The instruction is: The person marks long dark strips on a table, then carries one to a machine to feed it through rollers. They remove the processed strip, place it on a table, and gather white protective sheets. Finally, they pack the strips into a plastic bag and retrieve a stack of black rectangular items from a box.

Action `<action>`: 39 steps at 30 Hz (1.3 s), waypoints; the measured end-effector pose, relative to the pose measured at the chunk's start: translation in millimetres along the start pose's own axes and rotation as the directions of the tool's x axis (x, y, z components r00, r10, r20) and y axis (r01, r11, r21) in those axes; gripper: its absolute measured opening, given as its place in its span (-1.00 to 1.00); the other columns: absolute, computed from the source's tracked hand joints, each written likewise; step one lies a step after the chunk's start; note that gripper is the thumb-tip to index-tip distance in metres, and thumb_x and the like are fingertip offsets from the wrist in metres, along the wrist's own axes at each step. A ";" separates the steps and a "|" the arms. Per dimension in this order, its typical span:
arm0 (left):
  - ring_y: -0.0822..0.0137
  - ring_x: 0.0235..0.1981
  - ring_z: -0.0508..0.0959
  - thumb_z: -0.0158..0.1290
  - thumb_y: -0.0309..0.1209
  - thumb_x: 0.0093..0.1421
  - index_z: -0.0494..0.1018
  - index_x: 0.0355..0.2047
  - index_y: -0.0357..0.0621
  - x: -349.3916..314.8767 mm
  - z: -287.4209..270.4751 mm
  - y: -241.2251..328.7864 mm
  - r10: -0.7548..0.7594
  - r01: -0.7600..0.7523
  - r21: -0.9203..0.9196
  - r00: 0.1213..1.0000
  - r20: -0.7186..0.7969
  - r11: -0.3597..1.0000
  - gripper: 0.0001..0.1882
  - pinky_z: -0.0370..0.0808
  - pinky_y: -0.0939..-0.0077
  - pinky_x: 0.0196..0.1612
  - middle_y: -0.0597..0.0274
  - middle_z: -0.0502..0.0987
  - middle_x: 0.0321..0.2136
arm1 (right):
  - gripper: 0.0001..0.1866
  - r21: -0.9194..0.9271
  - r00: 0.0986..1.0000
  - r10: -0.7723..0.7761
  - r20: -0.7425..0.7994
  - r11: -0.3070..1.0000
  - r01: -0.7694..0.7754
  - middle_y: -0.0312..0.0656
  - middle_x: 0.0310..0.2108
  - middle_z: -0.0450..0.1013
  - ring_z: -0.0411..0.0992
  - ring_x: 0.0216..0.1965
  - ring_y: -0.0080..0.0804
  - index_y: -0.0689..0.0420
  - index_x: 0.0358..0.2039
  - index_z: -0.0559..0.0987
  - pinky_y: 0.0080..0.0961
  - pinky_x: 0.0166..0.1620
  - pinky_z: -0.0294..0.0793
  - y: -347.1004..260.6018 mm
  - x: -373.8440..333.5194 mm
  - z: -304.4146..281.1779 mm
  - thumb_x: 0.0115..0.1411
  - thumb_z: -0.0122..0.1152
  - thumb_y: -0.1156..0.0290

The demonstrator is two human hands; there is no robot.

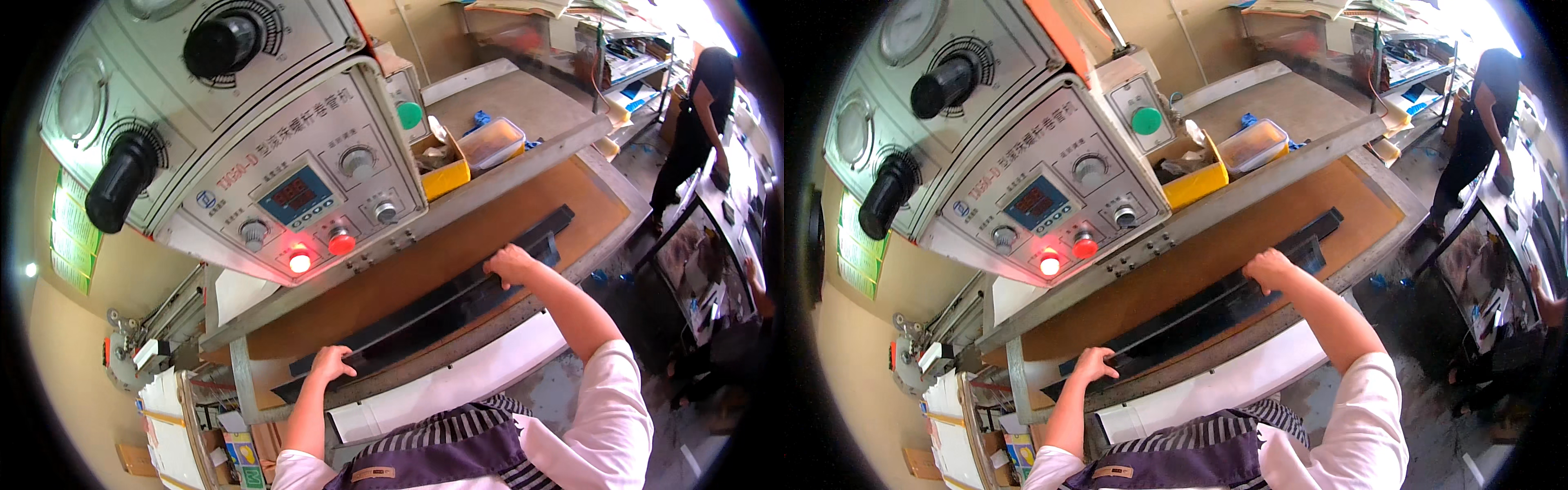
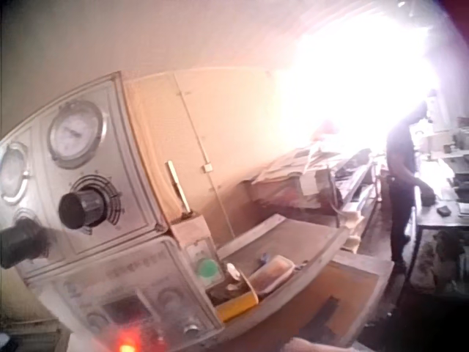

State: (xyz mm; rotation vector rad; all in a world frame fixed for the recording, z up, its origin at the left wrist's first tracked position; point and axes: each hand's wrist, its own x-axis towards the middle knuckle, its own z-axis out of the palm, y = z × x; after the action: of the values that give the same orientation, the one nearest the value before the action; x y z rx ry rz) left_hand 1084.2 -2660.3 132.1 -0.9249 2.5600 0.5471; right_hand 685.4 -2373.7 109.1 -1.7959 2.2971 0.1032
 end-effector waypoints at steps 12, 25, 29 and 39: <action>-0.01 0.05 0.43 0.45 -0.24 -0.36 0.20 0.17 -0.28 89.7 -9.1 -5.9 0.071 -0.122 0.150 0.950 0.304 0.981 0.06 0.37 0.26 0.12 -0.13 0.45 -0.02 | -0.42 0.031 0.840 -0.007 0.543 0.999 -0.012 -0.06 -0.17 0.54 0.47 -0.07 -0.08 0.23 -0.24 0.63 -0.26 -0.06 0.46 45.8 80.0 14.5 -0.40 0.59 0.39; 0.01 -0.05 0.50 0.43 -0.32 -0.33 0.43 -0.05 -0.14 55.8 -5.2 6.0 0.108 -0.134 0.094 0.965 0.240 0.987 -0.25 0.43 0.23 0.01 0.00 0.54 -0.14 | -0.35 0.019 0.886 -0.008 0.464 1.000 -0.001 -0.07 -0.18 0.54 0.47 -0.08 -0.12 0.16 -0.20 0.63 -0.25 -0.06 0.44 47.9 54.7 24.0 -0.41 0.60 0.24; 0.01 -0.18 0.55 0.45 -0.34 -0.37 0.42 -0.18 -0.17 72.2 -32.8 7.3 0.090 -0.102 0.080 0.987 0.135 0.992 -0.32 0.48 0.21 -0.10 0.00 0.57 -0.26 | -0.38 0.026 0.895 0.089 0.437 0.993 -0.112 -0.07 -0.16 0.53 0.49 -0.10 -0.13 0.21 -0.18 0.60 -0.28 -0.12 0.50 47.7 59.2 -40.6 -0.34 0.59 0.32; 0.00 -0.14 0.52 0.48 -0.27 -0.42 0.39 -0.23 -0.16 164.0 -26.6 -3.2 -0.005 0.002 0.137 1.000 0.023 0.991 -0.29 0.45 0.22 -0.10 0.01 0.55 -0.25 | -0.37 0.022 0.936 0.178 0.304 0.981 -0.193 -0.14 -0.12 0.52 0.44 -0.01 -0.13 0.12 -0.18 0.61 -0.26 -0.01 0.44 97.6 129.1 15.2 -0.37 0.59 0.25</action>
State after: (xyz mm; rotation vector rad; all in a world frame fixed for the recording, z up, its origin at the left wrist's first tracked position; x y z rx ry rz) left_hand 962.9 -2761.0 79.4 -0.8701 2.5379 0.3733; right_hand 563.9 -2469.0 58.1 -1.4214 2.2183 0.3229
